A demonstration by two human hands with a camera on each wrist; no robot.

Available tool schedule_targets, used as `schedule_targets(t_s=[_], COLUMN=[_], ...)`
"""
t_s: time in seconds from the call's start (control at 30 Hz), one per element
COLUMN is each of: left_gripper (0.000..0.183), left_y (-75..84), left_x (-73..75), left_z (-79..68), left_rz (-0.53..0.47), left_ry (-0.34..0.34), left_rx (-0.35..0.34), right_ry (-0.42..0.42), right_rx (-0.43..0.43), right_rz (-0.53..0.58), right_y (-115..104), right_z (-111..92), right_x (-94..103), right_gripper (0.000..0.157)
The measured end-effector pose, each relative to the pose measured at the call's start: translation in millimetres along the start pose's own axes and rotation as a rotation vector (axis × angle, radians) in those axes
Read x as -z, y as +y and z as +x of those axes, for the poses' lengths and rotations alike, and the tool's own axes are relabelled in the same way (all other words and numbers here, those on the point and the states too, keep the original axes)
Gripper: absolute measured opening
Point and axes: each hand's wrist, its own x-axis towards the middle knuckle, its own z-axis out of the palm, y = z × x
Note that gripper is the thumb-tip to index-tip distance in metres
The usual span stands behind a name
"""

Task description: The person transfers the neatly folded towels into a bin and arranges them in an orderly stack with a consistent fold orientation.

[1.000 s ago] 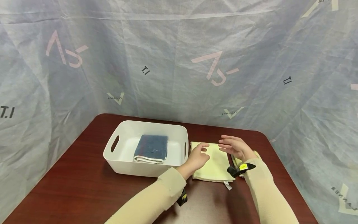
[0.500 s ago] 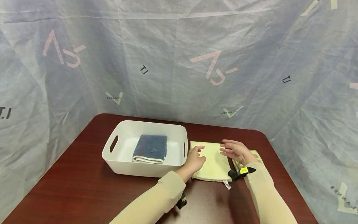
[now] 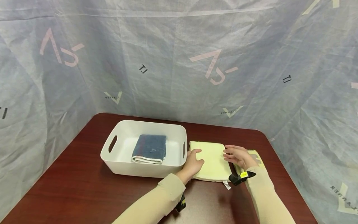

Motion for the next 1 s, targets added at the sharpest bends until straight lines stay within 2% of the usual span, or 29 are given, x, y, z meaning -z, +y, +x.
schedule_targets(t_s=[0.17,0.3,0.53,0.77,1.0], left_gripper=[0.046,0.047,0.055,0.061,0.059], left_y=[-4.4,-6.4,-8.4,-9.7,-14.2], left_x=[-0.6,-0.4,-1.1,-0.3,-0.5], left_z=[-1.2,-1.8,0.2,1.6,-0.1], left_rz=[0.031,0.029,-0.033,-0.023,0.064], left_ry=[0.021,0.031,0.004,0.019,0.062], left_rx=[0.013,0.031,0.083,0.117,0.123], right_ry=[0.028,0.046,0.079,0.129,0.167], right_rx=[-0.008,-0.011,-0.047,-0.105,-0.125], right_rz=[-0.052,-0.149,-0.354,-0.311,-0.318], right_y=[5.4,11.1,17.6,22.0,30.6], right_z=[-2.9,-3.6,-1.3,1.4,4.9], right_x=[4.2,7.3,8.0,4.5,3.7], right_gripper=[0.062,0.062,0.061,0.064,0.061])
